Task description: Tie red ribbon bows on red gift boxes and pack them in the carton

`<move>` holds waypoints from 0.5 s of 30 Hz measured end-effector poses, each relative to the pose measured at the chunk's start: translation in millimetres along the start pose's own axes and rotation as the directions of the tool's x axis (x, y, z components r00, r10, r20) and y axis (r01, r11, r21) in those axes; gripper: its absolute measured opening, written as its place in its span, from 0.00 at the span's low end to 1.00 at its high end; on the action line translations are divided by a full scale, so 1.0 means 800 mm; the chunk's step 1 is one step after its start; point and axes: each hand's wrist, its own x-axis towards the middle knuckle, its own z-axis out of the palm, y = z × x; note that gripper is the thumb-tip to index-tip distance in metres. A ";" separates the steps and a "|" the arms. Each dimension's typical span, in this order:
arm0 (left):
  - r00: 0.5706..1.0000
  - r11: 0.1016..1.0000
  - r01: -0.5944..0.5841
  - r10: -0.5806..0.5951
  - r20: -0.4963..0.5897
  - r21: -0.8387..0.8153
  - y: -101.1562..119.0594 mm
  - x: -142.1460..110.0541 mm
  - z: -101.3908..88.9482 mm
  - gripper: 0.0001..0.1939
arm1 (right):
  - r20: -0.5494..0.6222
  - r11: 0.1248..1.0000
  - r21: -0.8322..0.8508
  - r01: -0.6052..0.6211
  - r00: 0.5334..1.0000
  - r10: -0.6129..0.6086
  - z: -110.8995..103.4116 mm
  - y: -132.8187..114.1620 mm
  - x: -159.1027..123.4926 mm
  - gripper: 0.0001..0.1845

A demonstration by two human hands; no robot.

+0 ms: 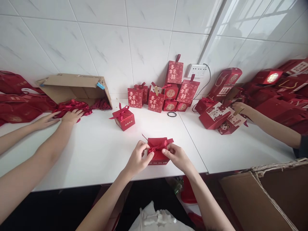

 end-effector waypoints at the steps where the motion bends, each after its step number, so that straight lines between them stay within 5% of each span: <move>1: 0.999 0.999 0.027 -0.026 0.023 -0.020 0.001 0.000 0.000 0.08 | -0.008 1.000 0.011 -0.018 1.000 0.018 0.001 0.000 0.000 0.23; 7: 0.987 0.976 0.161 -0.158 0.032 -0.149 0.001 0.004 -0.001 0.14 | -0.012 0.989 0.146 -0.037 0.999 0.039 0.005 0.000 0.001 0.22; 15: 0.989 0.974 0.149 -0.144 0.040 -0.173 -0.010 0.006 0.000 0.16 | 0.037 0.836 0.549 -0.015 0.999 -0.006 0.008 0.026 0.006 0.18</move>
